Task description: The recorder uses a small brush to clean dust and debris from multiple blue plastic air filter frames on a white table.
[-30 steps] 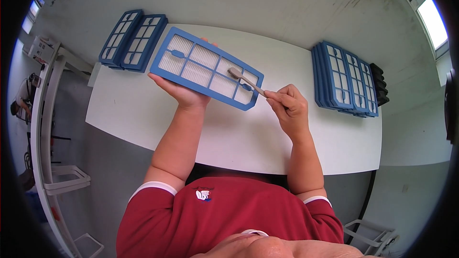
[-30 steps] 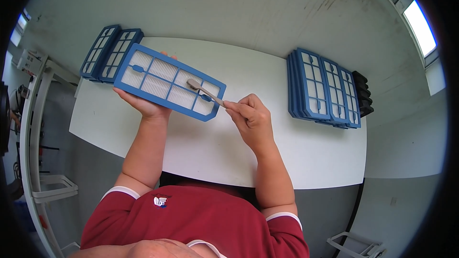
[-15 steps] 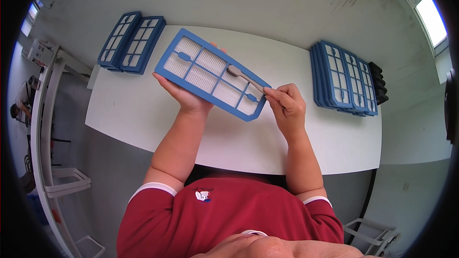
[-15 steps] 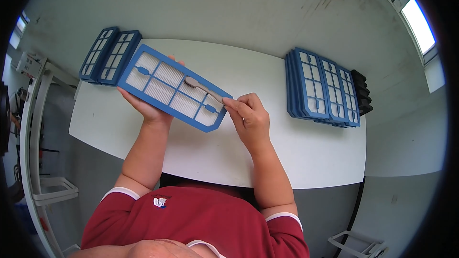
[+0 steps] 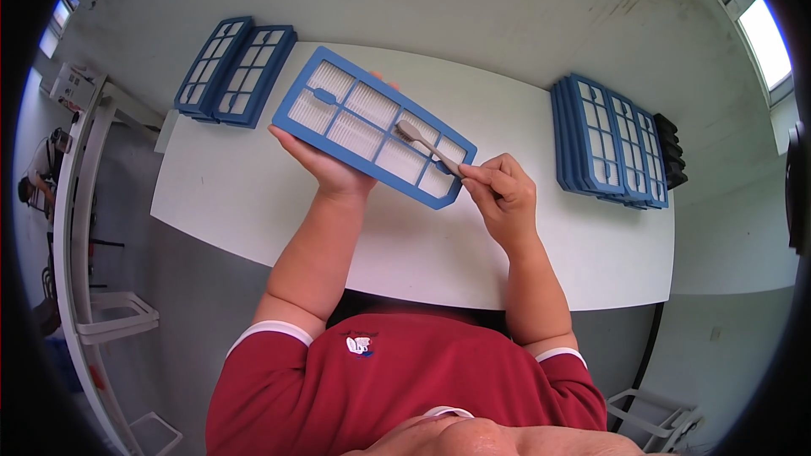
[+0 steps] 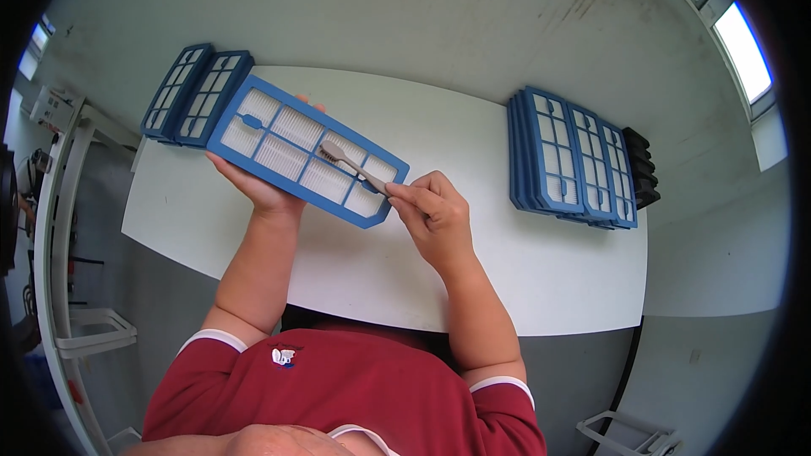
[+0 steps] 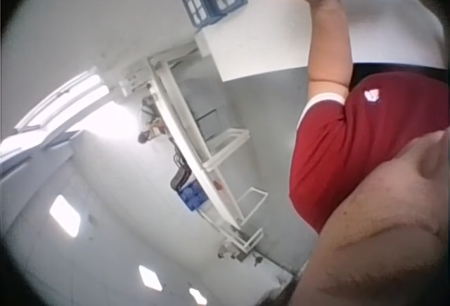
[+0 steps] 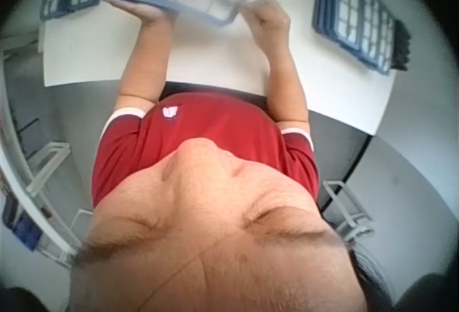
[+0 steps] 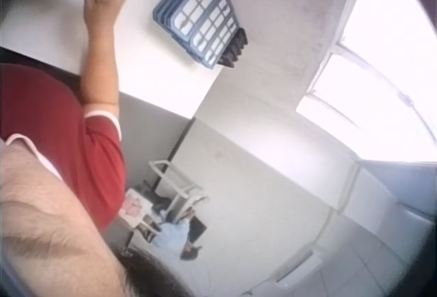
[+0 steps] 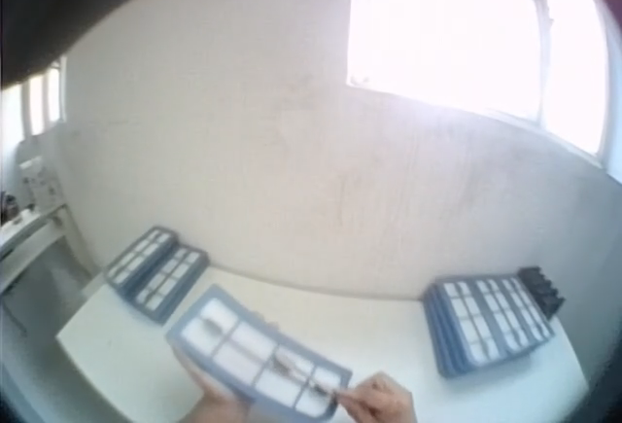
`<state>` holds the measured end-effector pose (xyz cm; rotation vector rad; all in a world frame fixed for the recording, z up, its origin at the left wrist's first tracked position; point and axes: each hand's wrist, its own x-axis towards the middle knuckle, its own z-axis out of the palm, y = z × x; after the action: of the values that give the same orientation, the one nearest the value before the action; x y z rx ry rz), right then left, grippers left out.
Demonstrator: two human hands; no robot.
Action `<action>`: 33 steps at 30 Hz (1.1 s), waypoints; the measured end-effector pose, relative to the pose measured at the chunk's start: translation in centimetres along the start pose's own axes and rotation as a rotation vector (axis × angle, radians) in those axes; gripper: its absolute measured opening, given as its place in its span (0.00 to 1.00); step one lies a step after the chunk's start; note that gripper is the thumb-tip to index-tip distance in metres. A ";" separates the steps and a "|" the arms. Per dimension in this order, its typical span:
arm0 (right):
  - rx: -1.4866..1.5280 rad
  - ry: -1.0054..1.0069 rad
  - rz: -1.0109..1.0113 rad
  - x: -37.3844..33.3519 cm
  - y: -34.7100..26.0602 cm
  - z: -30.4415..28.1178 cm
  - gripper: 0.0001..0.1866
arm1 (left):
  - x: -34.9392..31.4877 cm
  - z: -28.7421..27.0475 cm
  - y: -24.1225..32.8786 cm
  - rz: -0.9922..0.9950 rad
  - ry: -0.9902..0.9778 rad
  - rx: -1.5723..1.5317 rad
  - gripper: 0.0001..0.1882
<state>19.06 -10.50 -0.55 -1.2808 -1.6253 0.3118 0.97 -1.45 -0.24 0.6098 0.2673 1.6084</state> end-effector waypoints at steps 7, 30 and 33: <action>0.048 0.010 -0.036 0.0 -0.3 -0.1 0.11 | 0.0 -0.1 -0.2 -0.020 -0.038 -0.009 0.53; -0.064 0.110 -0.105 -0.3 -0.6 1.0 0.13 | -2.2 0.5 -2.4 -0.136 -0.158 -0.051 0.54; 0.016 0.024 -0.081 -0.2 -1.0 0.7 0.14 | -1.9 0.4 -2.1 -0.108 -0.154 -0.040 0.54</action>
<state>17.84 -10.86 -0.29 -1.1987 -1.6464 0.2586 3.01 -3.13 -1.38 0.6732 0.1510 1.4522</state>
